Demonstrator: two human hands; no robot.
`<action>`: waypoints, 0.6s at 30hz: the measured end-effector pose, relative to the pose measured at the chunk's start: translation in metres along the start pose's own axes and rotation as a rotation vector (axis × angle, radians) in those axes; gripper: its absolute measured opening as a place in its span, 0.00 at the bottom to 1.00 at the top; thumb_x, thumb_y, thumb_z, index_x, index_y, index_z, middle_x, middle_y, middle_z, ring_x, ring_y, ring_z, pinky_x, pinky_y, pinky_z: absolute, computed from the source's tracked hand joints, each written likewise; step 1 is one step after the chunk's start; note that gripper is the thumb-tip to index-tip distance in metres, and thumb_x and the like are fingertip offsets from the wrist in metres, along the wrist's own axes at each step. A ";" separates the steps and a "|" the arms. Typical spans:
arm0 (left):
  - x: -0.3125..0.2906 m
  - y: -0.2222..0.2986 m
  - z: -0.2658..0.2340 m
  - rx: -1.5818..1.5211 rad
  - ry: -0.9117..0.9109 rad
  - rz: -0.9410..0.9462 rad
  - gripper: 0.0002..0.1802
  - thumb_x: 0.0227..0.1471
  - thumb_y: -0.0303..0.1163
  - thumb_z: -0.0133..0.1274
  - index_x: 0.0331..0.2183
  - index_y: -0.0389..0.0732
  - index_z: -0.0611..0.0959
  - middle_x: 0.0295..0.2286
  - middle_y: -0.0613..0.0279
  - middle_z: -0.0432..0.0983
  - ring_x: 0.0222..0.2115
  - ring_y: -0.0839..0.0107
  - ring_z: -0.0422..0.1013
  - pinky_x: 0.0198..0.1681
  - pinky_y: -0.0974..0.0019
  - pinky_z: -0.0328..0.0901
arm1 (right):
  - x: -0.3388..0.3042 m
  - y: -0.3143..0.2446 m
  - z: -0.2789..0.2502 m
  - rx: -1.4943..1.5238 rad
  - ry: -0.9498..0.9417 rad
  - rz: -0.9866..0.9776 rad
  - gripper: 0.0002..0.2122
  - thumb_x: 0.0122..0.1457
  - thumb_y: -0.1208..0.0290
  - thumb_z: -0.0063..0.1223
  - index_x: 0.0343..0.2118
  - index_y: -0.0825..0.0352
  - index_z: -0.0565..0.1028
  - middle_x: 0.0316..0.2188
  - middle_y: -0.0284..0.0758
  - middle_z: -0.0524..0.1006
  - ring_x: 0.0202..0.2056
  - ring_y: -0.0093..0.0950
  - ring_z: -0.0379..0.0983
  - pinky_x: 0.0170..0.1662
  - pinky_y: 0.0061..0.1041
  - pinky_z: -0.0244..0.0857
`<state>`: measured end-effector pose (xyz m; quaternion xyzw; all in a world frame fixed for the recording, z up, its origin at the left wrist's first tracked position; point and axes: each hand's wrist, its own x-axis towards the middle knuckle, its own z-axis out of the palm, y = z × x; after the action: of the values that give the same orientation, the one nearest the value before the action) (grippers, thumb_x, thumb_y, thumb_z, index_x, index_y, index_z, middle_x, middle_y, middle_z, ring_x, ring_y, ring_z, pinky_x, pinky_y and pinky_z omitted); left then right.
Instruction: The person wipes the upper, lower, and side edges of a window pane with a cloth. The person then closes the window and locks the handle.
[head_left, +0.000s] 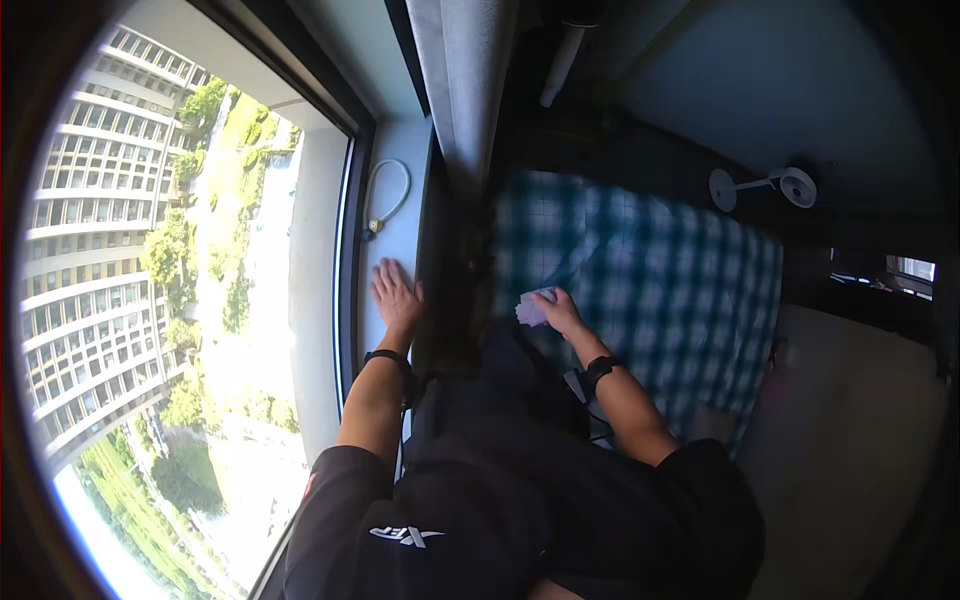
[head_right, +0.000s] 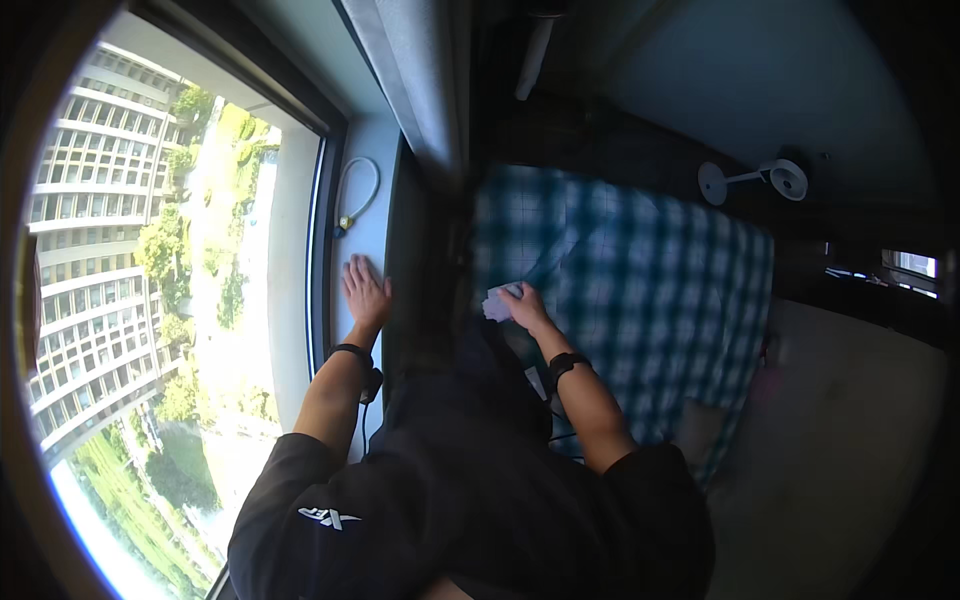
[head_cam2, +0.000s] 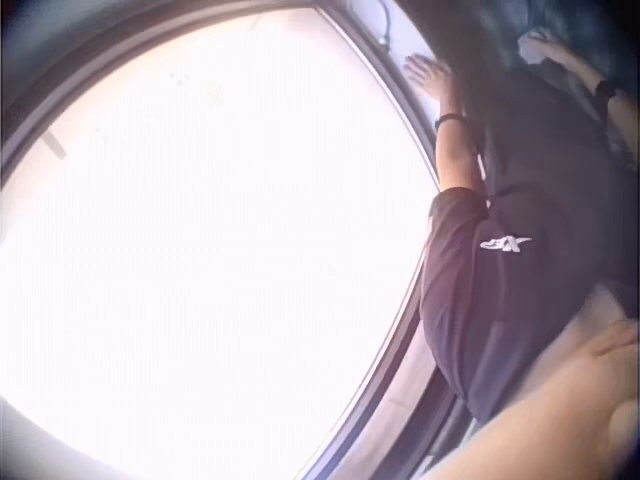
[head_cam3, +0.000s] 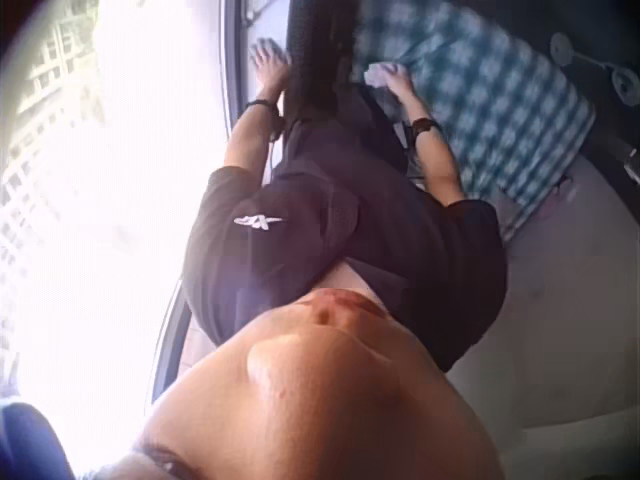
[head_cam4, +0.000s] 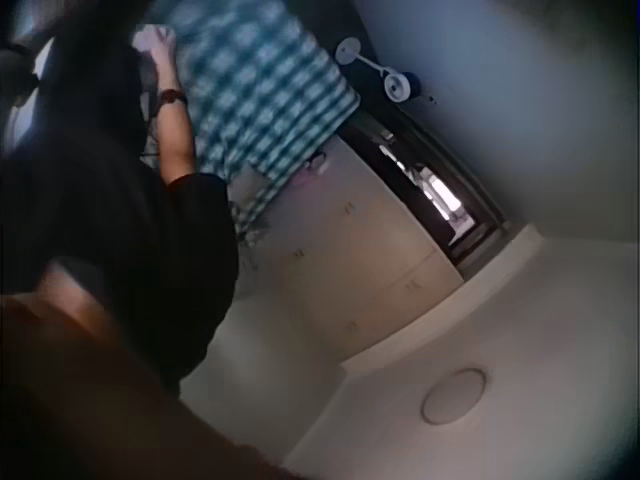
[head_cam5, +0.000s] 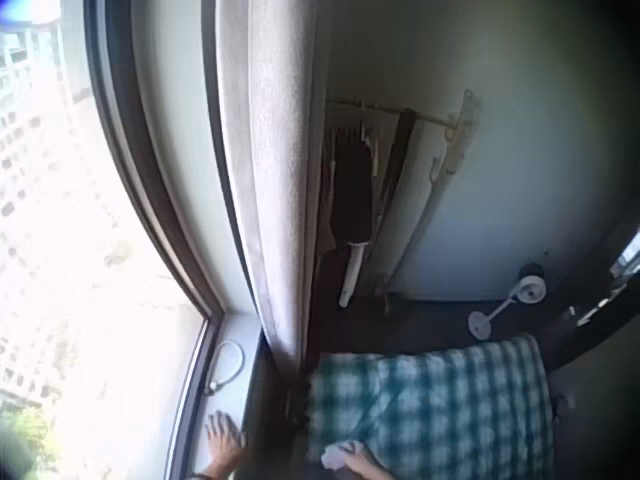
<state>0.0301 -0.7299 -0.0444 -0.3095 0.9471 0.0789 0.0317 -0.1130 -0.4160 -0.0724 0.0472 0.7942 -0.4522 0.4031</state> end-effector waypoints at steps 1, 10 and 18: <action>0.002 -0.007 0.010 0.003 -0.005 -0.078 0.44 0.53 0.50 0.51 0.64 0.39 0.56 0.65 0.51 0.48 0.66 0.51 0.42 0.65 0.46 0.42 | -0.011 -0.034 0.008 -0.036 0.032 -0.156 0.19 0.57 0.57 0.60 0.39 0.70 0.73 0.33 0.37 0.78 0.32 0.29 0.75 0.35 0.29 0.69; -0.001 -0.019 0.000 -0.026 0.138 0.014 0.43 0.54 0.55 0.48 0.64 0.43 0.58 0.64 0.54 0.52 0.65 0.52 0.45 0.64 0.44 0.41 | -0.093 0.012 -0.054 0.335 0.277 0.522 0.17 0.60 0.56 0.55 0.43 0.65 0.76 0.39 0.33 0.78 0.38 0.30 0.77 0.38 0.31 0.72; -0.004 -0.026 0.015 0.027 -0.056 -0.058 0.45 0.56 0.57 0.43 0.65 0.43 0.53 0.66 0.54 0.44 0.67 0.53 0.39 0.66 0.45 0.36 | -0.198 0.215 -0.141 -0.223 -0.139 0.398 0.18 0.59 0.57 0.54 0.49 0.62 0.75 0.43 0.37 0.77 0.45 0.31 0.73 0.49 0.29 0.66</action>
<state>0.0491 -0.7456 -0.0619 -0.3339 0.9375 0.0736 0.0645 0.0297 -0.1260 -0.0458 0.1268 0.7848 -0.2753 0.5406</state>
